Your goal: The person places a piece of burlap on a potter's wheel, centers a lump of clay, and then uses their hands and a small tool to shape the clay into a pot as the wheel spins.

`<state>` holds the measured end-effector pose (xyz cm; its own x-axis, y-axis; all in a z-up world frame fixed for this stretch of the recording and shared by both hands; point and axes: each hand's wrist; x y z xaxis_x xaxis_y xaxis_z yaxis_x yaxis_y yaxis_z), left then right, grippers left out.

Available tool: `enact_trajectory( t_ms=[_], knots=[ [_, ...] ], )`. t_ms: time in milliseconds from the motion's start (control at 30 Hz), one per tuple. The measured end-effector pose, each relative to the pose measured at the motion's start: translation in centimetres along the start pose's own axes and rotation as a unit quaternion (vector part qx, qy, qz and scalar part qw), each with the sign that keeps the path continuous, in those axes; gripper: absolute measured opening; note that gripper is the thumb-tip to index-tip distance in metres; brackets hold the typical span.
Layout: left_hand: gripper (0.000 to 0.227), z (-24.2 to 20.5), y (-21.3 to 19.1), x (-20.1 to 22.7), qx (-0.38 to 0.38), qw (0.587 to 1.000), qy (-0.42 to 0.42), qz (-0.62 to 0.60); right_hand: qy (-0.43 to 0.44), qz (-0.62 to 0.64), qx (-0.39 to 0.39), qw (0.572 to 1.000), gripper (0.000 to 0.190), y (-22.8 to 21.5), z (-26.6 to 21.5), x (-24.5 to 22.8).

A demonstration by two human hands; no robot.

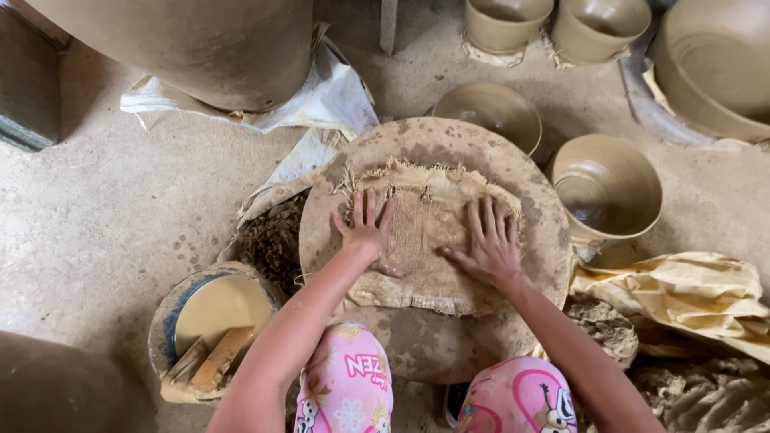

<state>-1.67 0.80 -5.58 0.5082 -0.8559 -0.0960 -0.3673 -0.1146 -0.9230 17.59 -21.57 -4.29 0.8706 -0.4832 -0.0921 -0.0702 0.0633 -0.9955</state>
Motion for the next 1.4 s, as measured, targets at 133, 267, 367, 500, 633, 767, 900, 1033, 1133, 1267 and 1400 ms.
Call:
enact_trajectory(
  t_ms=[133, 267, 367, 500, 633, 767, 900, 1033, 1133, 1267, 1400],
  knots=[
    [0.152, -3.1, -4.7, -1.0, -0.139, 0.989, 0.007, -0.052, -0.011, -0.026, -0.008, 1.000, 0.126, -0.1, -1.0, -0.2],
    [0.164, -5.6, -9.1, -0.9, -0.180, 0.981, 0.024, -0.060, 0.021, 0.035, -0.111, 0.993, 0.125, -3.8, -0.7, -1.0],
    [0.146, -4.7, -9.6, -2.1, -0.135, 0.964, 0.051, -0.223, 0.079, 0.130, -0.175, 0.973, 0.113, -7.7, -0.1, -1.4],
    [0.113, -3.1, -10.9, -2.6, -0.024, 0.986, 0.019, -0.165, 0.170, 0.226, 0.022, 0.959, 0.075, -12.4, -4.7, 2.9],
    [0.082, -4.2, -15.4, 1.6, 0.103, 0.981, 0.090, -0.137, 0.118, 0.219, 0.246, 0.937, 0.067, -13.8, -18.7, 8.9],
    [0.069, -8.7, -21.6, 11.7, 0.194, 0.936, 0.249, -0.158, 0.270, 0.169, 0.283, 0.905, 0.060, -13.9, -36.6, 13.1],
    [0.077, -14.6, -26.0, 26.1, 0.104, 0.921, 0.336, -0.166, 0.467, 0.297, 0.340, 0.760, 0.060, -15.6, -48.8, 12.9],
    [0.081, -16.9, -26.3, 33.4, -0.013, 0.905, 0.379, -0.191, 0.497, 0.337, 0.299, 0.742, 0.073, -17.5, -50.6, 12.0],
    [0.078, -14.2, -24.3, 33.9, -0.013, 0.904, 0.364, -0.226, 0.421, 0.376, 0.230, 0.793, 0.102, -15.4, -47.0, 14.1],
    [0.067, -8.0, -21.8, 27.9, 0.044, 0.915, 0.309, -0.256, 0.231, 0.203, 0.027, 0.951, 0.139, -3.8, -36.9, 19.5],
    [0.056, -5.5, -20.2, 22.2, 0.043, 0.937, 0.240, -0.252, 0.340, 0.172, -0.074, 0.921, 0.120, 8.4, -29.2, 27.4]
  ],
)
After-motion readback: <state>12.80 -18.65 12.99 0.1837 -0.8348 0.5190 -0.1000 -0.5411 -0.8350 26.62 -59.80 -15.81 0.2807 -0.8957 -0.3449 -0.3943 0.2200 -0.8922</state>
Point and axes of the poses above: each hand's wrist, its own z-axis towards the middle knuckle, its own y-axis out of the palm, x = y × z
